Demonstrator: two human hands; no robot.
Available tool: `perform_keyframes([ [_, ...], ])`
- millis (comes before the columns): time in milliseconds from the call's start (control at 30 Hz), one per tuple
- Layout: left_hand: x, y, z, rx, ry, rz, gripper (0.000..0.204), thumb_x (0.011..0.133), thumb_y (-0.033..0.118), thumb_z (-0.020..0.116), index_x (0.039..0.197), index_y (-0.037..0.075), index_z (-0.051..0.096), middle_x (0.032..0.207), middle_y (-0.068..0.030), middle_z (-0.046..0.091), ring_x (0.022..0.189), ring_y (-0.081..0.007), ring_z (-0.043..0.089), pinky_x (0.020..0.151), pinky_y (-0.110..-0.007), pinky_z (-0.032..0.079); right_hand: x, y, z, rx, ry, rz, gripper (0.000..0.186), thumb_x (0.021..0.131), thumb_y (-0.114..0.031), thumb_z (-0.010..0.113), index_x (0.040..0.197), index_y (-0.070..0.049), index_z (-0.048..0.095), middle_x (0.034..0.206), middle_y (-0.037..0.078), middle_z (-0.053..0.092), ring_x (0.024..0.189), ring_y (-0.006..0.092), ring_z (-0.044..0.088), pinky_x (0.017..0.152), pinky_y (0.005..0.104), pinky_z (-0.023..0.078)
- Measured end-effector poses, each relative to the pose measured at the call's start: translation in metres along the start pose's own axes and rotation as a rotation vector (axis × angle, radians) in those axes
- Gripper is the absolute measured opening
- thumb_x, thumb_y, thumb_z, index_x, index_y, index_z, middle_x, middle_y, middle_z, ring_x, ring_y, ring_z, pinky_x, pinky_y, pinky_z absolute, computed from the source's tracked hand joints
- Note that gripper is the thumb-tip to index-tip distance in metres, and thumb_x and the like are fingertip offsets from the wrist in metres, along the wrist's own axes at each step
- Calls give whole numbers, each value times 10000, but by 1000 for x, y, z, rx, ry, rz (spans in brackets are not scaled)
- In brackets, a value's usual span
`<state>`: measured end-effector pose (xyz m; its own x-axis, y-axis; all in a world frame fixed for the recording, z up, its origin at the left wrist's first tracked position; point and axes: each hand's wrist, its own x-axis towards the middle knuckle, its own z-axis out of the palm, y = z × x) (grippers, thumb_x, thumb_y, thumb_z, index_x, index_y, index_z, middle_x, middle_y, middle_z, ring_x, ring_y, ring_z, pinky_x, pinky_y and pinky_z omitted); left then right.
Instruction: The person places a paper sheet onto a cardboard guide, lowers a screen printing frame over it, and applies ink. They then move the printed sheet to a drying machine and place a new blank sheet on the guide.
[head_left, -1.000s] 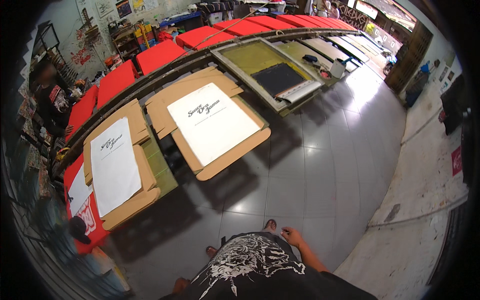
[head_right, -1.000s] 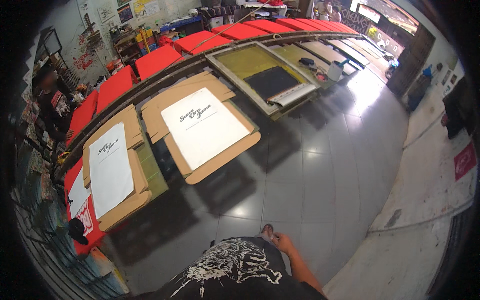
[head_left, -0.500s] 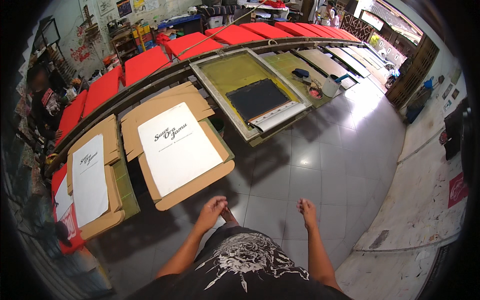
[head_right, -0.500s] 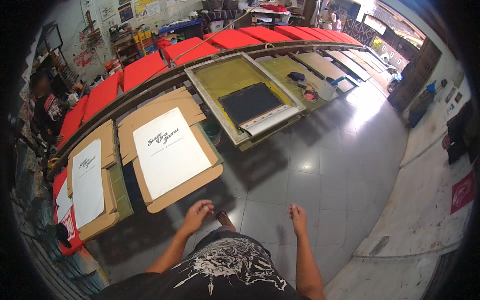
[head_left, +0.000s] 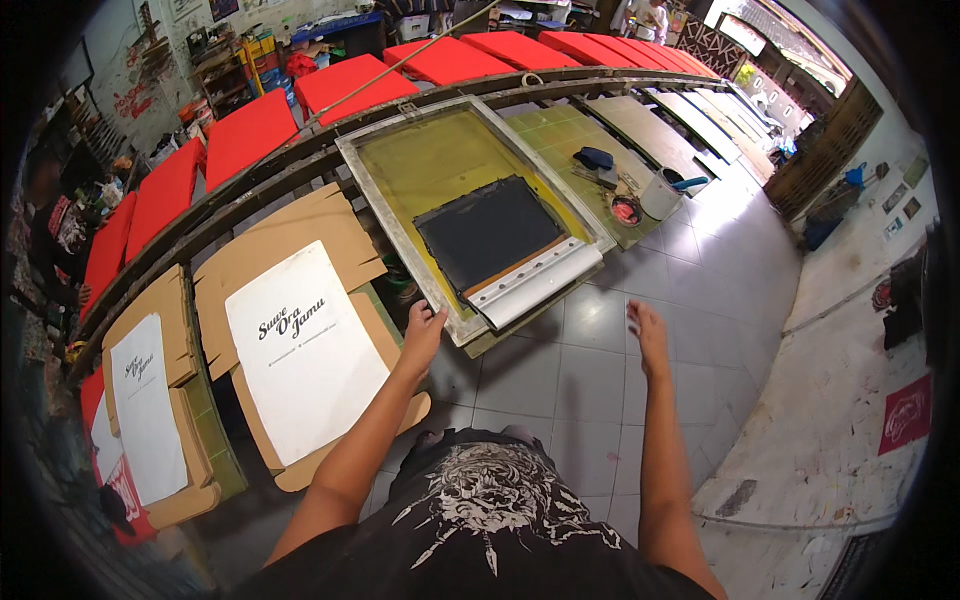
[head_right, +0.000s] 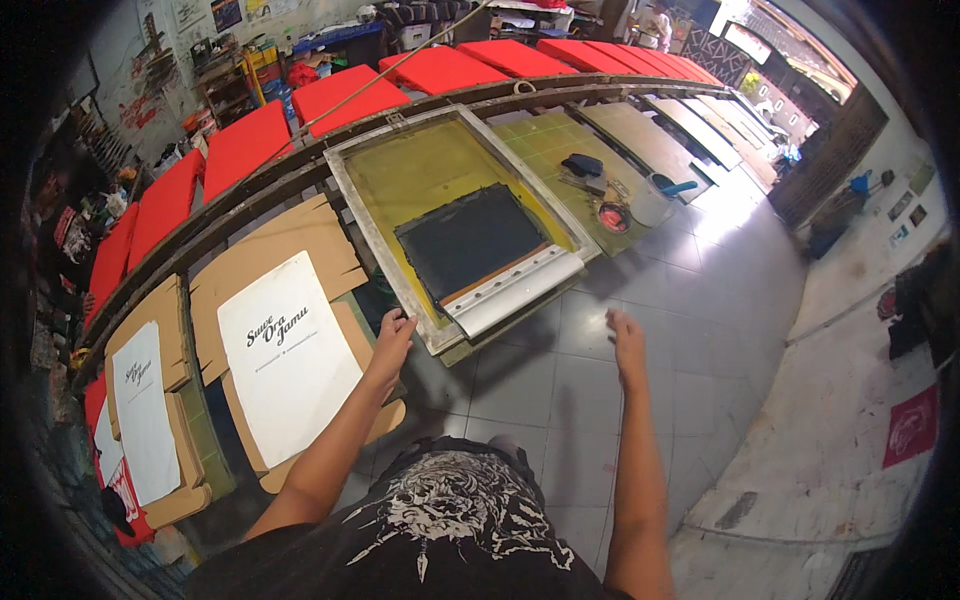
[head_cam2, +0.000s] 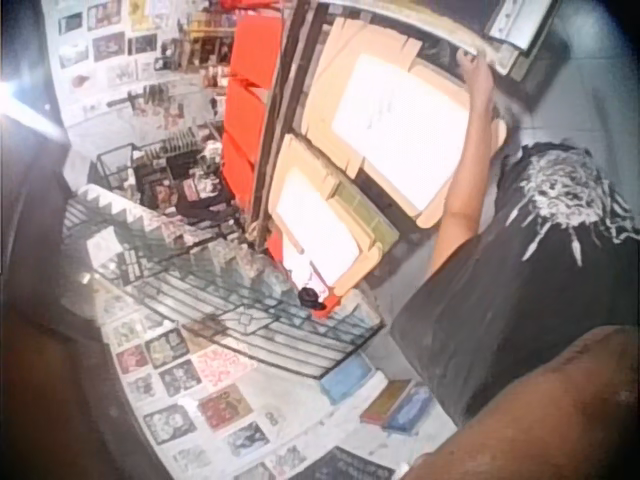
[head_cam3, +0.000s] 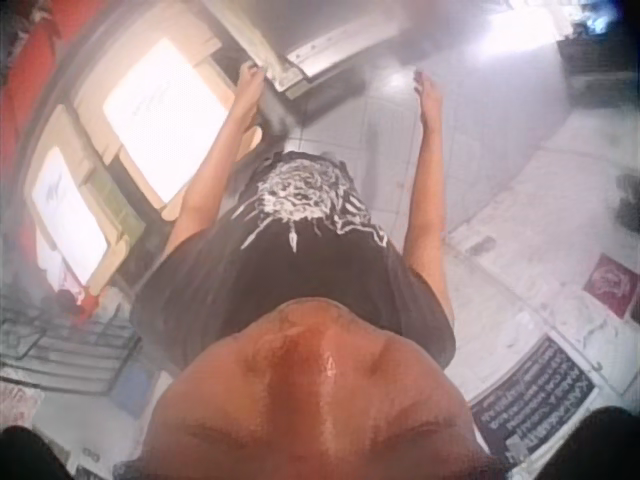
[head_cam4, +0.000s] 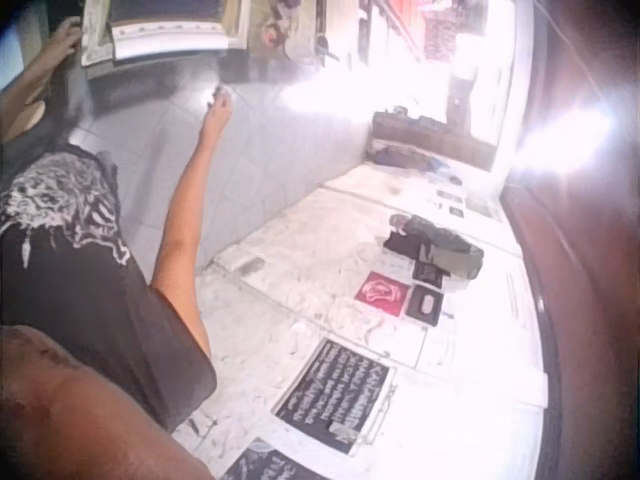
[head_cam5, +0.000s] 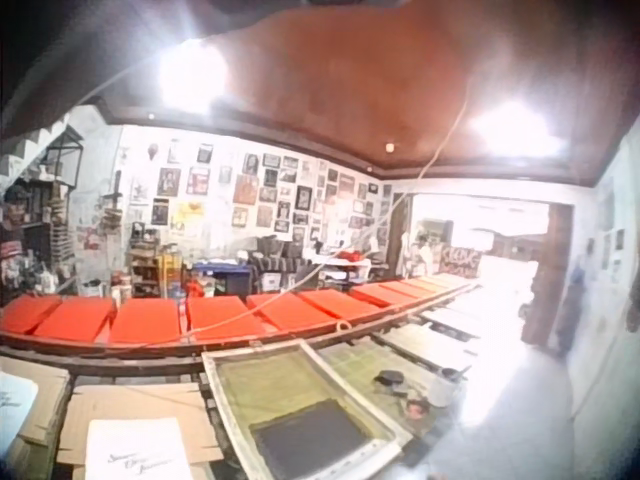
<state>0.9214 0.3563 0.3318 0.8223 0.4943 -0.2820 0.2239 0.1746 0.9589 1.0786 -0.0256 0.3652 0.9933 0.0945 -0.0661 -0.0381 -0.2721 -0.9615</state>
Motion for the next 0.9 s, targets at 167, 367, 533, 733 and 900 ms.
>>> perform_keyframes([
  [167,48,-38,29,113,275,50,716,912,338,604,1400,-63,267,1293,-229,470,1191,-269,470,1001,-337,368,139,-6,9,-119,-78,-126,501,962,-439,490,1208,-16,601,1175,117,624,1082,227,576,923,340,429],
  [367,55,-37,40,94,491,-24,546,910,304,591,1279,-78,460,1155,-236,597,1049,-298,591,895,-369,447,248,21,44,-358,-163,-326,494,961,-414,494,1177,18,599,1090,183,645,1031,266,598,901,331,434],
  [533,59,-40,46,355,639,39,403,920,319,544,1050,-56,615,1018,-274,644,981,-414,617,858,-428,464,291,48,58,-468,-254,-314,492,967,-419,461,1093,32,614,898,238,643,847,309,625,791,399,465],
  [733,74,-55,52,441,758,15,470,927,381,501,968,-78,594,1007,-294,598,982,-451,567,863,-491,441,329,58,64,-480,-424,-231,562,979,-426,429,1047,106,596,851,245,637,772,296,574,763,413,450],
  [900,75,-35,66,478,907,19,499,940,390,486,897,-96,593,929,-295,612,927,-443,578,829,-491,432,325,78,65,-314,-224,-403,609,994,-440,375,971,132,585,809,222,621,756,309,547,752,441,418],
])
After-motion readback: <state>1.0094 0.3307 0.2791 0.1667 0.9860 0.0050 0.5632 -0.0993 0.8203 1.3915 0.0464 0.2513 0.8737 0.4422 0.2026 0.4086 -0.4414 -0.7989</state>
